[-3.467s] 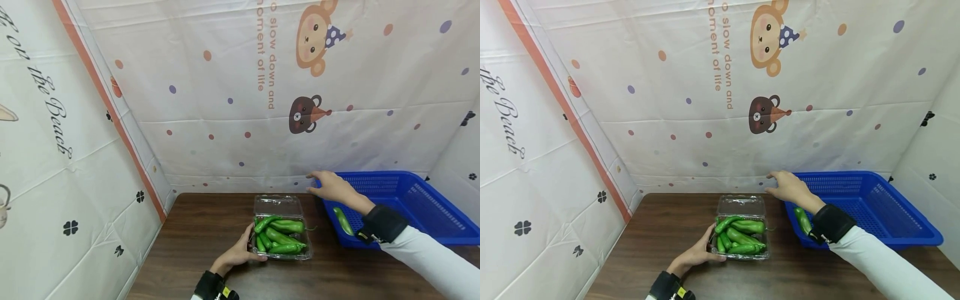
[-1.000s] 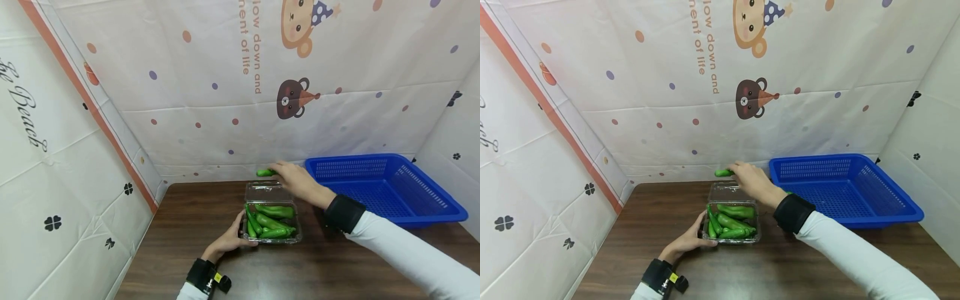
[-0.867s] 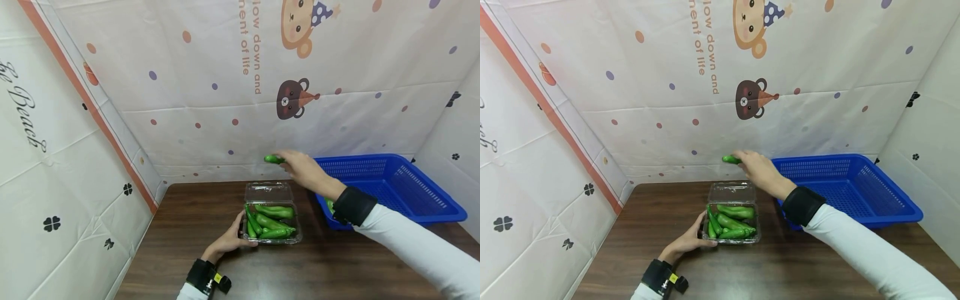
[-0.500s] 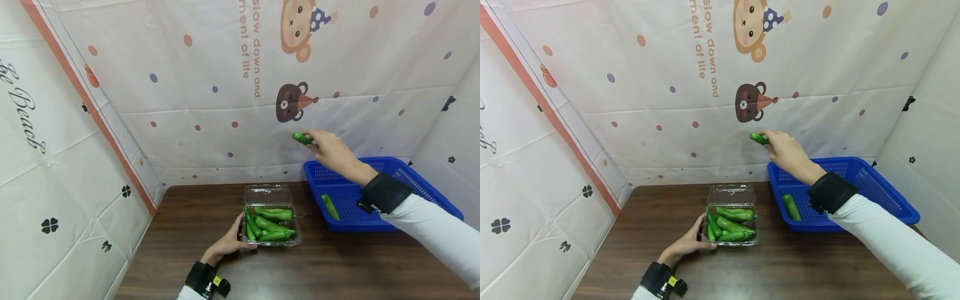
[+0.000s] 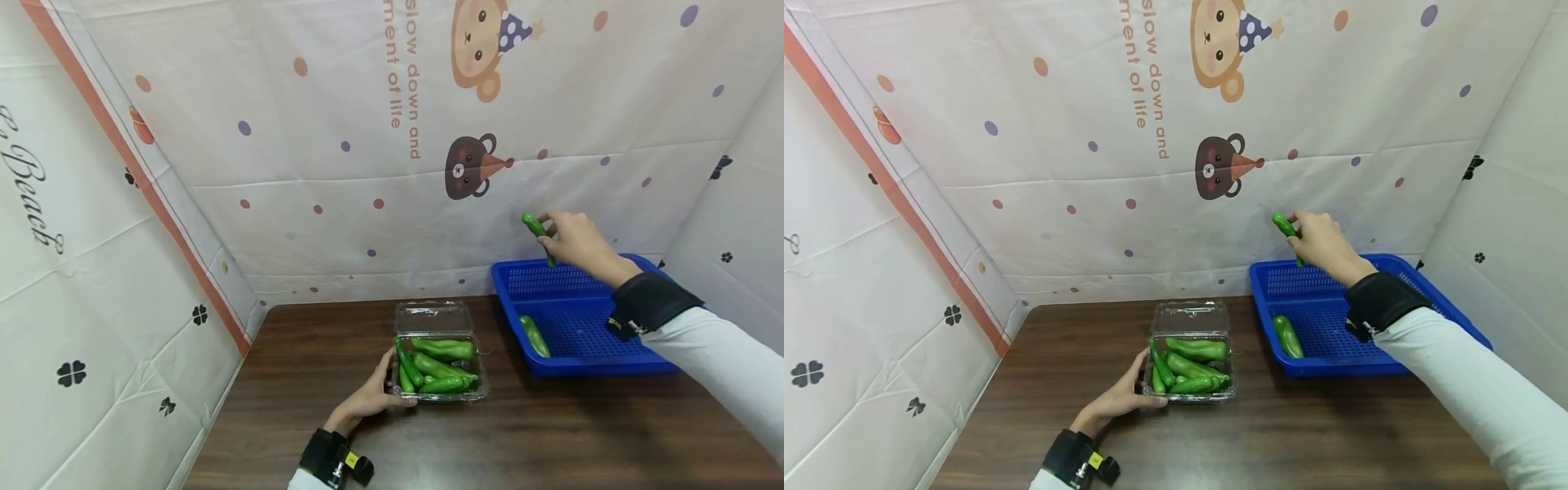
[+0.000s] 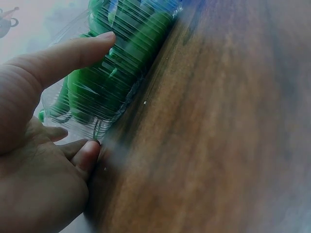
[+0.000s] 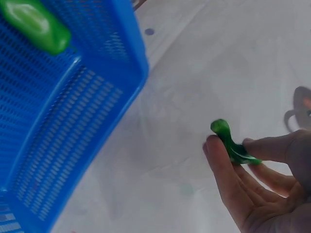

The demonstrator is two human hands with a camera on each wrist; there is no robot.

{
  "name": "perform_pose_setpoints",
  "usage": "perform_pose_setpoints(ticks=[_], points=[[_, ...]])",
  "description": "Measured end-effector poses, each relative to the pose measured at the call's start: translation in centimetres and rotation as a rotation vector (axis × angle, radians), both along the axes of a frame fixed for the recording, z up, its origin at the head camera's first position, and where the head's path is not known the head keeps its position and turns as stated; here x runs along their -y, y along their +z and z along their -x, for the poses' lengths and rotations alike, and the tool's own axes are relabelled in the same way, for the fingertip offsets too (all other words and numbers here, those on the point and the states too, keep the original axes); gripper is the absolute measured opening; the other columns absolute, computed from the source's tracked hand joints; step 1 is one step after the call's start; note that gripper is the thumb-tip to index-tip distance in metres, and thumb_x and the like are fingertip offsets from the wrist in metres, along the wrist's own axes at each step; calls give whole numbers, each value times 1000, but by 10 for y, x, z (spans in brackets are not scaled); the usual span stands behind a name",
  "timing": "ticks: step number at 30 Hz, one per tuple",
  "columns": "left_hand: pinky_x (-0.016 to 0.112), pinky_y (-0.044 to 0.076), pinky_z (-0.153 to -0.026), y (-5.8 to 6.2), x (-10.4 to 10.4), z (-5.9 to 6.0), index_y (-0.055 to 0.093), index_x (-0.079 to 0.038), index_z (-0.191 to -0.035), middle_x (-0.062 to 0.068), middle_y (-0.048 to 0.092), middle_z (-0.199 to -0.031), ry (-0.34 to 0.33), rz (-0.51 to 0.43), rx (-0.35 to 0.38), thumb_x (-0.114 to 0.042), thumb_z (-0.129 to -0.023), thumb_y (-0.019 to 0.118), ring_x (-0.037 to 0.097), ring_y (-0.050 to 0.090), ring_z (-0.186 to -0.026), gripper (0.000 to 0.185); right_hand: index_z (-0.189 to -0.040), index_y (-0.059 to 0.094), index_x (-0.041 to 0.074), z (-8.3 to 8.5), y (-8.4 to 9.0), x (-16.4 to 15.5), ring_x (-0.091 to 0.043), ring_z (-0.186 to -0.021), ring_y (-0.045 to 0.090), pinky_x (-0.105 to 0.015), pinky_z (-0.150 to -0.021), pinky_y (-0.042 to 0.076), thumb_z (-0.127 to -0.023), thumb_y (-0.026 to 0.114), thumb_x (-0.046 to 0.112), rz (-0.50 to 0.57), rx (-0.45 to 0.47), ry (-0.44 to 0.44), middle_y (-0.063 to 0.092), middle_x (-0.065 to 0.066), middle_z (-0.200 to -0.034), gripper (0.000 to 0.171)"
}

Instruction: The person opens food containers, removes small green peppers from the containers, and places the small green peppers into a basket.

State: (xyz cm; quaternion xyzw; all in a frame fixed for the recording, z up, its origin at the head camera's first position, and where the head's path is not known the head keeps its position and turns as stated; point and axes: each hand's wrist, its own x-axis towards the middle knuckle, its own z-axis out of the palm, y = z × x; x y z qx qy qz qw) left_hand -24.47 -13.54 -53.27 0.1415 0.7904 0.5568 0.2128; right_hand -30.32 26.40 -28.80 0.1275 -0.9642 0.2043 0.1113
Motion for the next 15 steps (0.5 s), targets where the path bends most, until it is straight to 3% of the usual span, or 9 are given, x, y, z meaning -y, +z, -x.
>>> perform_pose_setpoints(ticks=[8,12,15], points=[[55,40,-107,0,-1,-1,7,-25,-166,21,28,-161,3,-1,1,-25,-83,87,38,43,-133,115,-129,49,-23,3,-18,-20,-26,-59,71,-37,-55,59,-96,63,1,-21,242,-8,67,-39,-95,44],[54,40,-106,1,-1,-1,7,-26,-166,21,27,-161,5,2,3,-25,-83,87,38,43,-133,115,-130,46,-26,7,-29,-27,-25,-58,72,-37,-56,61,-95,63,-1,-47,365,4,67,-35,-88,47],[53,40,-106,1,-1,-1,7,-25,-166,21,27,-161,3,-3,2,-24,-83,87,37,43,-132,115,-131,42,-29,9,-36,-31,-26,-61,73,-38,-59,62,-94,62,-2,-60,458,25,65,-38,-93,50]])
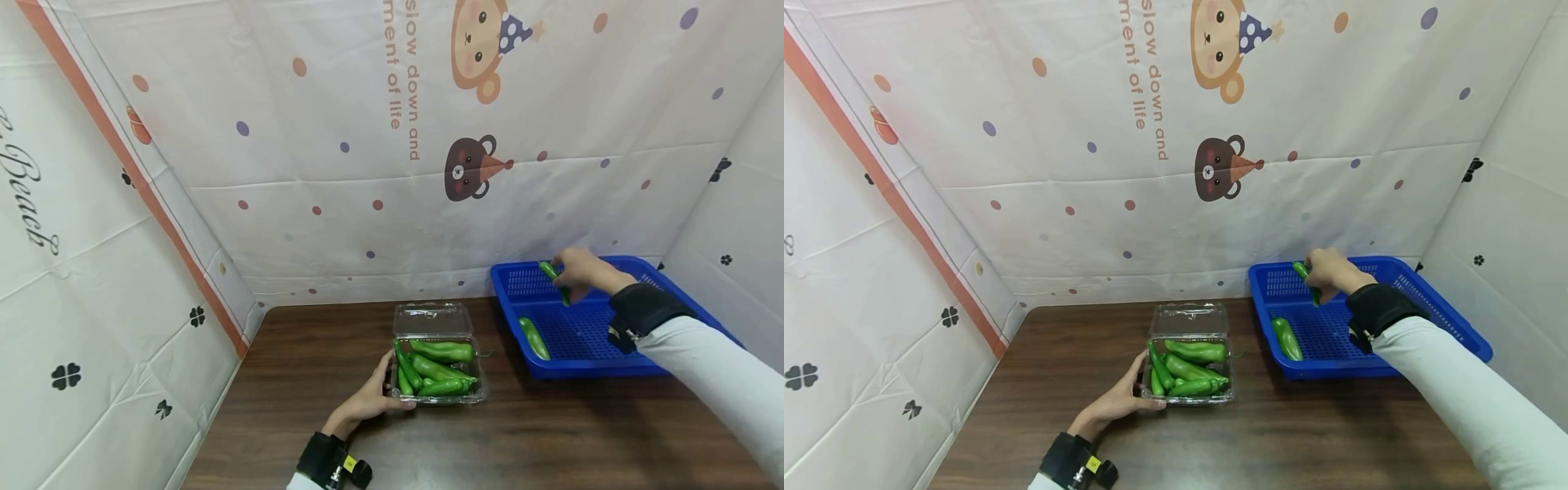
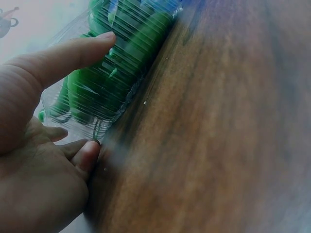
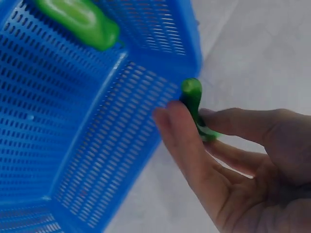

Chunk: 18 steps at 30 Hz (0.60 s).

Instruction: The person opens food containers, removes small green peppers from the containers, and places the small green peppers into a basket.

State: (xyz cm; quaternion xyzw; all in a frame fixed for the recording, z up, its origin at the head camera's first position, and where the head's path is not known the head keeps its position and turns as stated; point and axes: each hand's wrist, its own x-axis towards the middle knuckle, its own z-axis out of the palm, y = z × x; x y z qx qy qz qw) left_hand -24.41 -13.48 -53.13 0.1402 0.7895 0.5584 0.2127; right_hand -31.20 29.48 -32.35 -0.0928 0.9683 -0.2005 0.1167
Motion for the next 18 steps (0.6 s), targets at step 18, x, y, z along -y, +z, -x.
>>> perform_pose_setpoints(ticks=[18], points=[[49,41,-104,2,0,-2,7,-25,-166,19,28,-161,3,-11,13,-23,-83,87,35,44,-128,115,-137,39,-27,-3,-49,16,-34,-84,76,-40,-71,63,-96,58,-7,31,380,-62,55,-45,-124,49]])
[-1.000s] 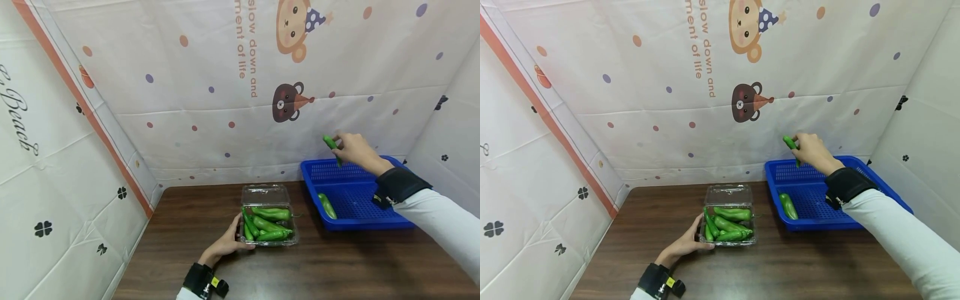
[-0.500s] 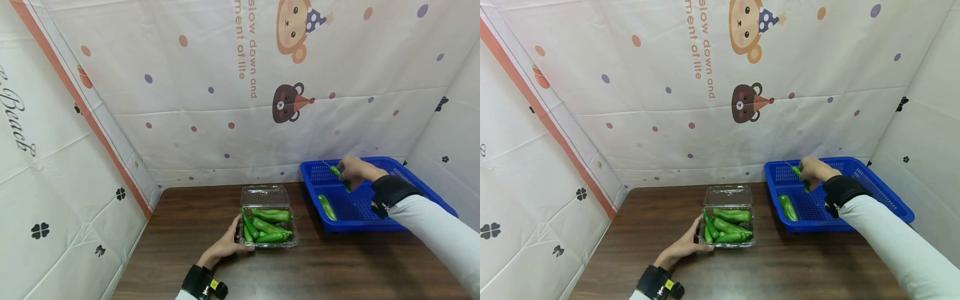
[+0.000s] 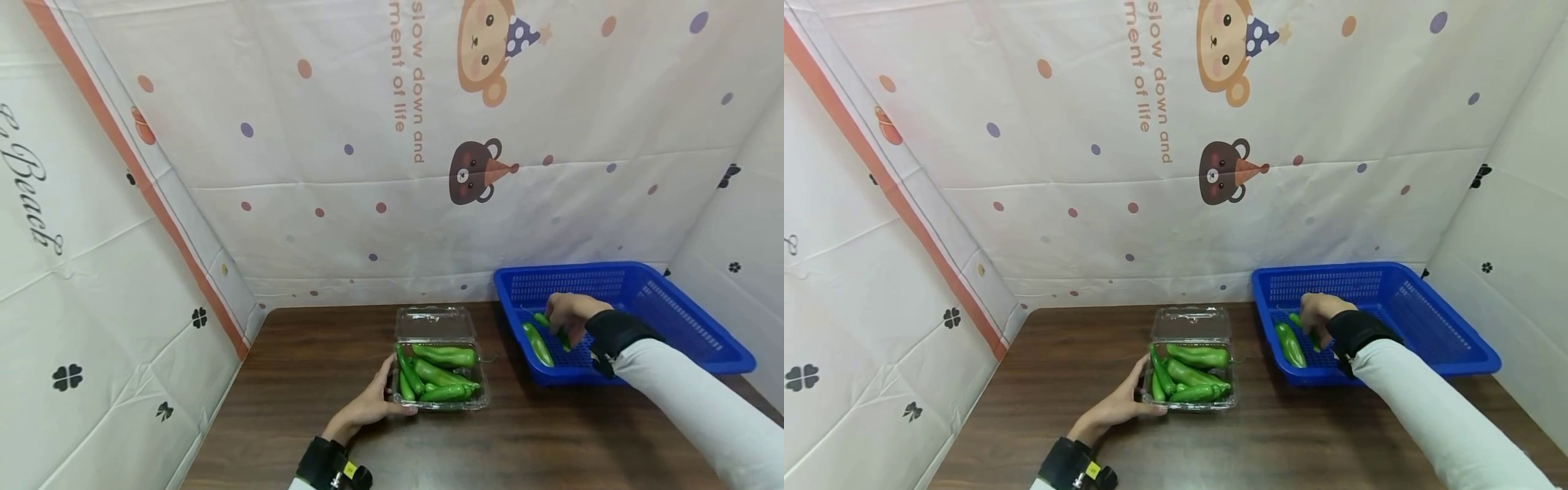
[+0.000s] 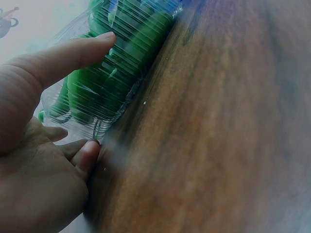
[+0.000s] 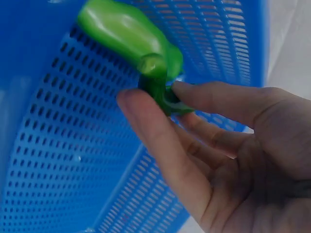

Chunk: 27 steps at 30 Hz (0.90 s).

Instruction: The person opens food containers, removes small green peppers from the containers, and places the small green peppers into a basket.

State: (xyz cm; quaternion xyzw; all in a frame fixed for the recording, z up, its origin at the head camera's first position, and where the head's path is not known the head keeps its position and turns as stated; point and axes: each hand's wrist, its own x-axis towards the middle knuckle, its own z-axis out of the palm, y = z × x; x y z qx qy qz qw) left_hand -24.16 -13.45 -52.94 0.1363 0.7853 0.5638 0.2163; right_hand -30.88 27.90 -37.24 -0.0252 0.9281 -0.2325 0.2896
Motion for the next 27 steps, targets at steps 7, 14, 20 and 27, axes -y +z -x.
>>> perform_pose_setpoints(ticks=[7,14,20,27], points=[[51,42,-104,0,0,0,7,-26,-166,20,27,-162,-4,-5,3,-23,-83,87,36,45,-129,115,-132,40,-27,0,-13,7,-32,-91,75,-39,-75,63,-96,57,-8,92,85,33,66,-34,-108,44],[57,41,-106,1,0,-2,6,-27,-166,21,25,-162,-4,8,13,-26,-84,87,40,43,-133,115,-130,47,-22,-1,-19,13,-23,-80,75,-35,-72,63,-98,60,0,90,86,31,70,-25,-100,42],[52,42,-103,1,1,-2,7,-26,-166,21,26,-162,-3,0,14,-25,-83,87,38,43,-131,115,-132,47,-23,-2,-19,15,-27,-84,76,-36,-73,63,-99,60,2,101,74,30,71,-27,-107,43],[45,43,-100,0,2,-1,8,-23,-166,21,27,-161,-7,-26,3,-21,-83,87,35,44,-128,115,-130,48,-22,-2,-19,8,-28,-85,75,-37,-73,63,-100,58,3,126,70,24,72,-27,-103,41]])
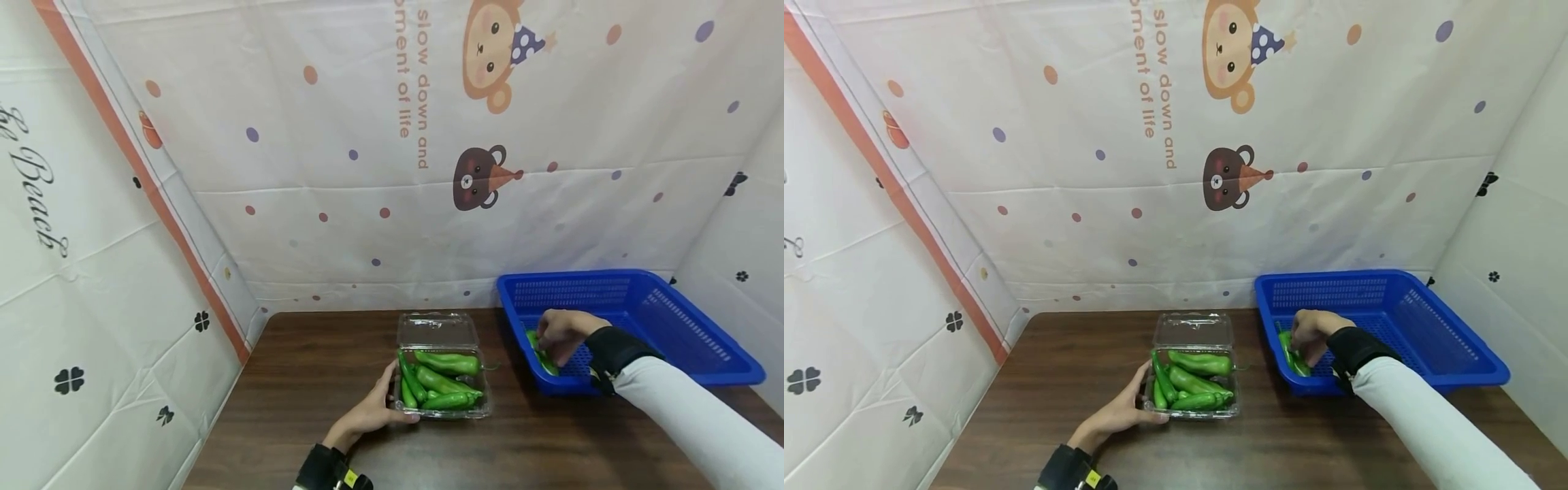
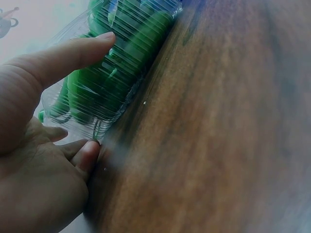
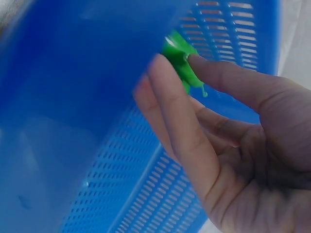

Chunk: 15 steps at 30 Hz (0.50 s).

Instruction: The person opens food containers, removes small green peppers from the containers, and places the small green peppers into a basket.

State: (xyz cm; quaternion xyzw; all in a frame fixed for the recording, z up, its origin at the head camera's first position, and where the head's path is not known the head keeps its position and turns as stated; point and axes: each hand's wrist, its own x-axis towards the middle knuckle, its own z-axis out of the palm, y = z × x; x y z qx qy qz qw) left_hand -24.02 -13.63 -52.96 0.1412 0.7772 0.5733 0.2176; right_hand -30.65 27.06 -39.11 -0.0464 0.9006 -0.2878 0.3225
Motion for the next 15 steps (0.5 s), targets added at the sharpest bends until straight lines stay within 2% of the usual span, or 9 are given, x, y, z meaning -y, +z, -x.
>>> perform_pose_setpoints(ticks=[3,6,9,15], points=[[47,43,-101,0,0,1,7,-25,-166,21,26,-162,0,10,3,-23,-83,87,35,43,-129,115,-126,51,-20,0,6,-5,-28,-81,74,-39,-71,63,-100,59,4,8,-31,-6,71,-25,-96,36],[48,42,-102,-1,1,0,7,-25,-166,20,26,-162,-1,13,5,-24,-83,87,36,43,-130,115,-119,55,-16,1,17,-9,-25,-76,72,-40,-68,63,-99,60,6,-5,-110,-14,69,-22,-89,30],[48,42,-102,0,0,-1,7,-24,-166,21,26,-162,1,2,3,-21,-83,87,36,43,-130,115,-117,57,-13,3,31,-10,-26,-74,72,-41,-66,63,-99,62,8,-33,-222,-4,68,-19,-85,28],[53,43,-102,2,1,-3,7,-26,-166,22,26,-162,2,16,11,-21,-83,87,39,43,-129,115,-123,59,-15,7,62,2,-21,-68,67,-39,-59,60,-100,63,14,-85,-475,52,68,-19,-82,38]])
